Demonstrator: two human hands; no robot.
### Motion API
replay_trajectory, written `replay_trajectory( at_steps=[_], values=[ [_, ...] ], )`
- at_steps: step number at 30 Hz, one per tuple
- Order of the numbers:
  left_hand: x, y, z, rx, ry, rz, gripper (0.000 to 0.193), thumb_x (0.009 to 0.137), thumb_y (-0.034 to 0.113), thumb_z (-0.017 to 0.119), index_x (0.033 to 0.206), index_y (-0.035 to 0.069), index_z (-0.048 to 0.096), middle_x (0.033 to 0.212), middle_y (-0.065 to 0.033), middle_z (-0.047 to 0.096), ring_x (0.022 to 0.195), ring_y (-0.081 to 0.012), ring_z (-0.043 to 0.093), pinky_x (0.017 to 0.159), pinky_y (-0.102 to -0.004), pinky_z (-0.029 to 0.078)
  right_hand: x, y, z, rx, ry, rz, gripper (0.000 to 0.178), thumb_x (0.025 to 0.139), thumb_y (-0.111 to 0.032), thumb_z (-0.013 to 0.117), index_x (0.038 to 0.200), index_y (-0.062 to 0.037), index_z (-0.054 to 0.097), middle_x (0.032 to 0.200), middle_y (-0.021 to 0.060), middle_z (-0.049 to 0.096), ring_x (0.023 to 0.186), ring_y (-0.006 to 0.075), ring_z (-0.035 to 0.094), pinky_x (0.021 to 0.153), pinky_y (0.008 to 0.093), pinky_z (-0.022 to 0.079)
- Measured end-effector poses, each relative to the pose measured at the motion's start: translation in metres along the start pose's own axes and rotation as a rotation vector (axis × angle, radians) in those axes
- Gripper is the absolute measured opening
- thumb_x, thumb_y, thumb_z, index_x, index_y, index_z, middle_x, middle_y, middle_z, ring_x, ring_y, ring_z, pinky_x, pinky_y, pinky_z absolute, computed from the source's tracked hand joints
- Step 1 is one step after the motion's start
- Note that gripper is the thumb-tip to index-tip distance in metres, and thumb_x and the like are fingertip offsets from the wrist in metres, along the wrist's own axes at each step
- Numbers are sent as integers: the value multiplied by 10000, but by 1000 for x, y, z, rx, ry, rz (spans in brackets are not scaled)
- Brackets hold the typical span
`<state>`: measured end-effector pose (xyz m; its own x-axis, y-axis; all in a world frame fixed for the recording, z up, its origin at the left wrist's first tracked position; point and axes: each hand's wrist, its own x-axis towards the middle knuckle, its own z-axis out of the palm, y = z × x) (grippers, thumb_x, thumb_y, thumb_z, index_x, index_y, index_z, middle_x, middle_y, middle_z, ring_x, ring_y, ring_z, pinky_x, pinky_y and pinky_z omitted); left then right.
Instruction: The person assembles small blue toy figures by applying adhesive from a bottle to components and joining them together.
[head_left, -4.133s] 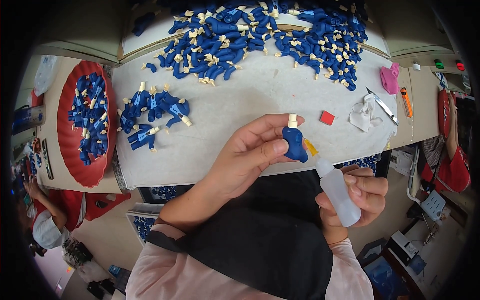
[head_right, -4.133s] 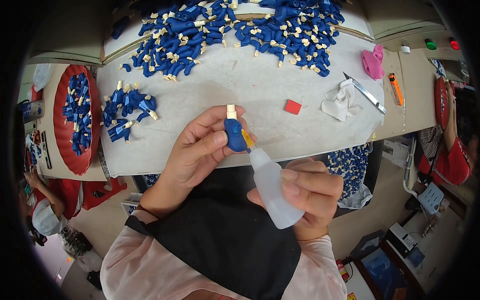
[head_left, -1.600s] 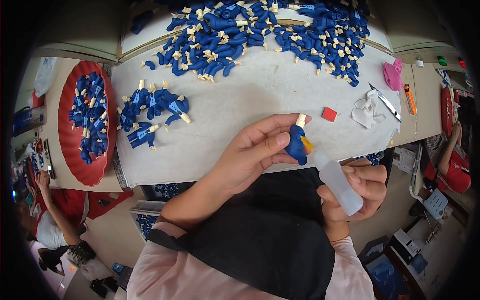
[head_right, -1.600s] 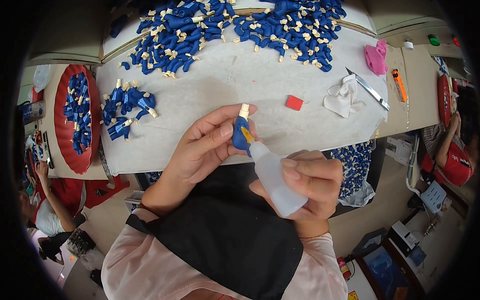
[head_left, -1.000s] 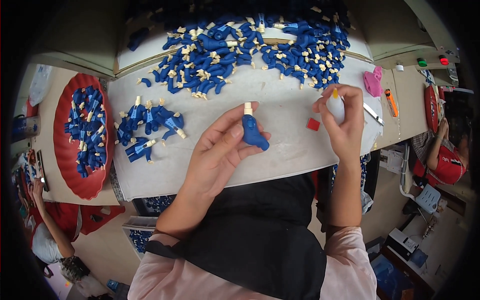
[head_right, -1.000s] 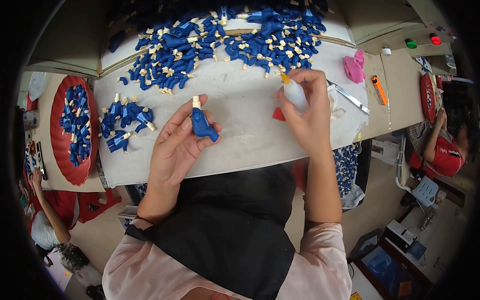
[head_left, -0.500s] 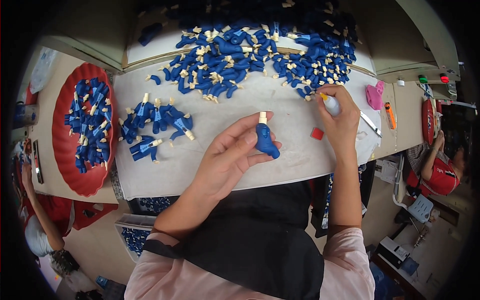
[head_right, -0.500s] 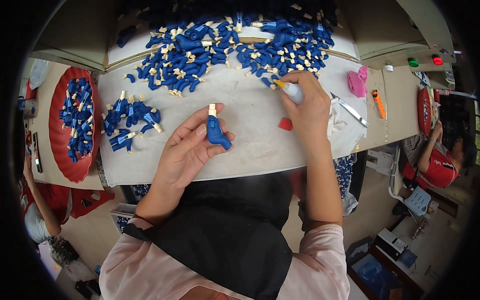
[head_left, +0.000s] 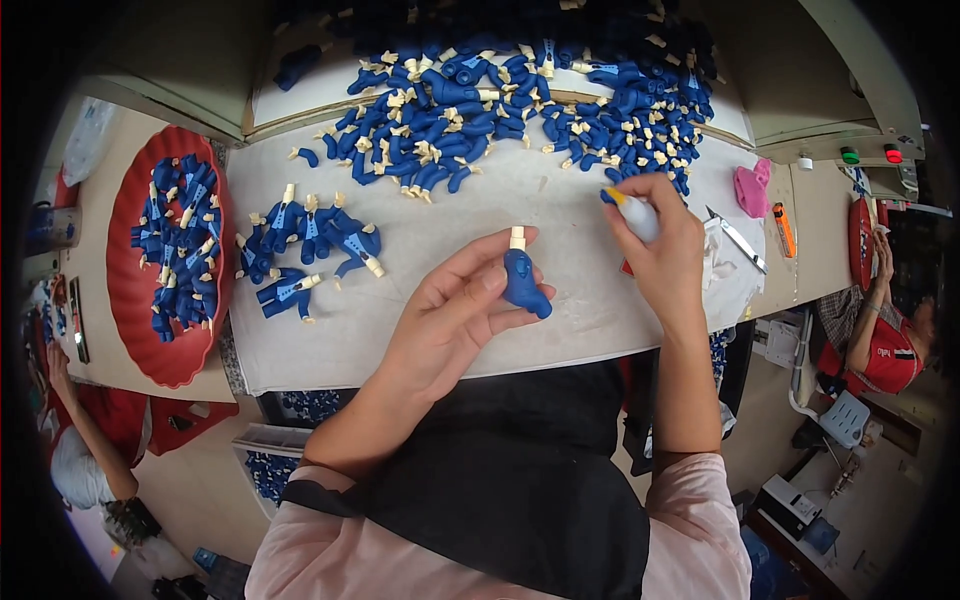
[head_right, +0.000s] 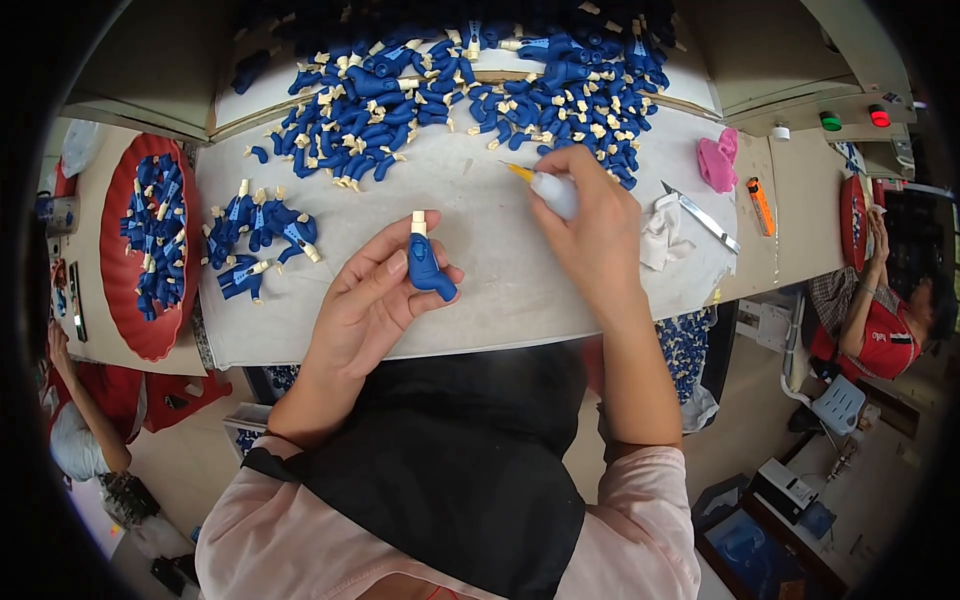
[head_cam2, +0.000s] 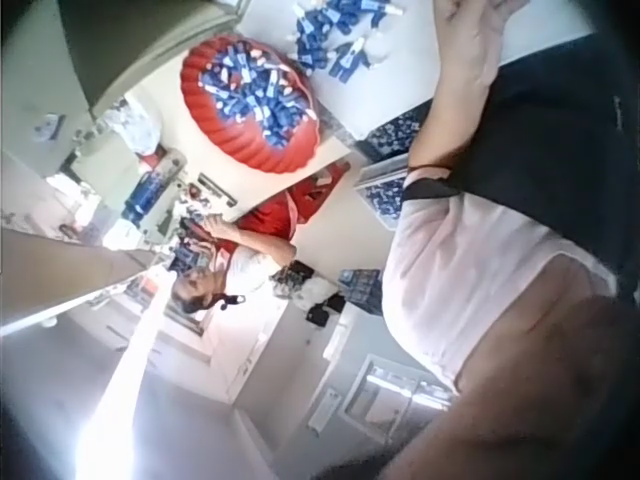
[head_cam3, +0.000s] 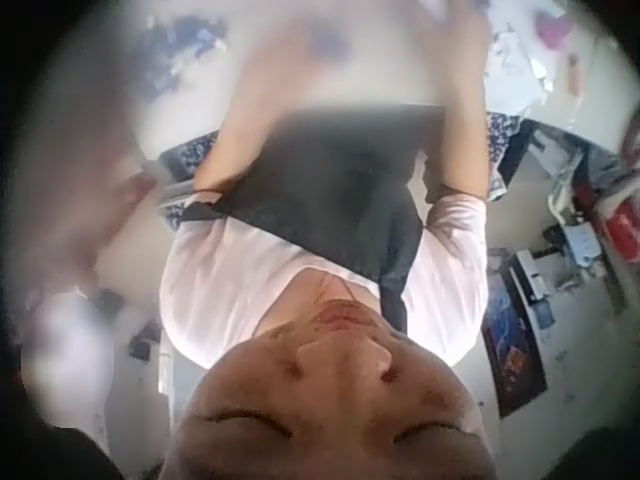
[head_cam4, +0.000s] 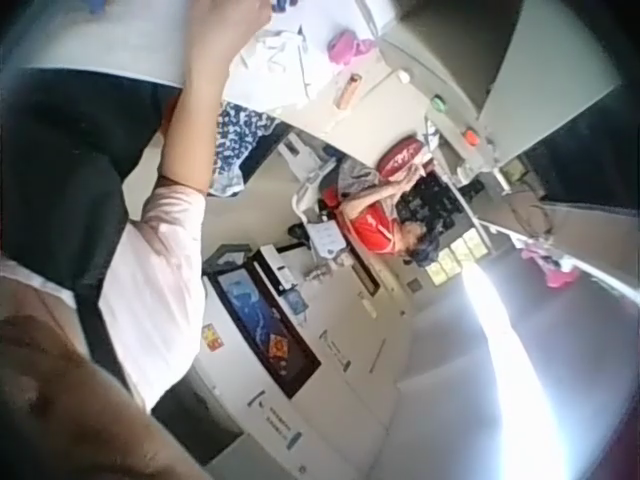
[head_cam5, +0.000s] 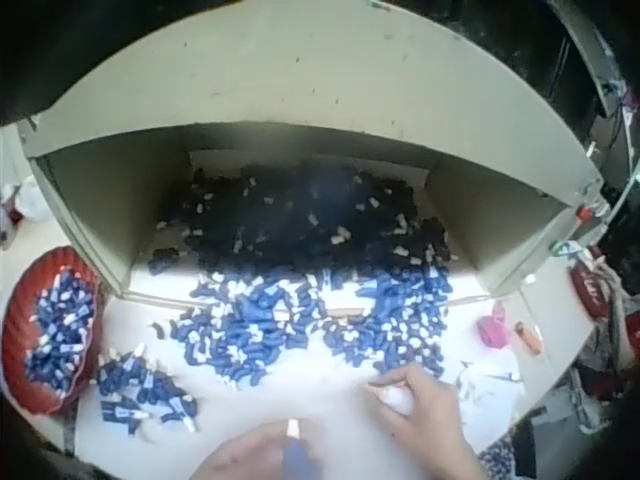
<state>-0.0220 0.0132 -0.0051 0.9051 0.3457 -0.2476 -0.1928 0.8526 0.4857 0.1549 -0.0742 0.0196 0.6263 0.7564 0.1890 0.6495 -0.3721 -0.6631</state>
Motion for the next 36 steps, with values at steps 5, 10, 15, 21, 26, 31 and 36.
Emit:
replay_trajectory(
  at_steps=[5, 10, 15, 21, 26, 31, 36],
  values=[
    [0, 0, 5, -4, 11, -15, 390, 862, 118, 421, 1215, -24, 337, 1024, -133, 514, 948, -261, 541, 802, -325, 471, -33, -20, -12, 615, -79, 247, 132, 675, 30, 634, 795, 10, 585, 758, 62, 595, 706, 107, 556, 634, 207, 425],
    [-1, -4, 12, 2, -16, -65, 351, 867, 126, 427, 1190, -1, 378, 1032, -110, 518, 946, -215, 537, 796, -307, 464, -52, -28, -9, 891, -57, 213, 158, 671, 79, 616, 820, 31, 594, 808, 108, 606, 722, 133, 567, 659, 208, 429],
    [-4, -6, 16, -3, -42, -97, 315, 869, 130, 435, 1162, 18, 412, 1035, -90, 514, 938, -162, 532, 796, -287, 455, -61, -35, -7, 706, 10, 108, 158, 651, 108, 604, 789, 32, 594, 829, 135, 593, 749, 165, 569, 663, 232, 438],
    [-6, -10, 17, 0, -56, -103, 304, 867, 124, 442, 1153, 23, 417, 1050, -82, 508, 936, -145, 528, 798, -281, 455, -69, -35, 3, 684, 109, 7, 157, 649, 98, 607, 784, 20, 594, 813, 132, 590, 731, 177, 566, 656, 242, 442],
    [-4, -8, 18, 40, -43, -67, 314, 861, 110, 437, 1147, -11, 398, 998, -100, 522, 937, -171, 542, 803, -308, 470, -70, -34, 7, 529, 124, -125, 157, 655, 69, 625, 799, 16, 592, 802, 138, 589, 709, 189, 567, 625, 243, 442],
    [-5, -10, 18, 76, -29, -39, 307, 860, 108, 440, 1138, -15, 402, 985, -97, 523, 915, -158, 543, 803, -301, 462, -70, -33, 7, 497, 131, -140, 165, 649, 67, 632, 799, 13, 594, 800, 129, 592, 699, 190, 563, 613, 241, 437],
    [-5, -10, 18, 110, -21, -29, 300, 861, 101, 440, 1136, -14, 407, 975, -88, 524, 897, -143, 541, 797, -292, 455, -70, -33, 8, 477, 131, -140, 178, 636, 79, 637, 795, 11, 596, 793, 125, 593, 685, 185, 555, 599, 238, 431]
  ],
)
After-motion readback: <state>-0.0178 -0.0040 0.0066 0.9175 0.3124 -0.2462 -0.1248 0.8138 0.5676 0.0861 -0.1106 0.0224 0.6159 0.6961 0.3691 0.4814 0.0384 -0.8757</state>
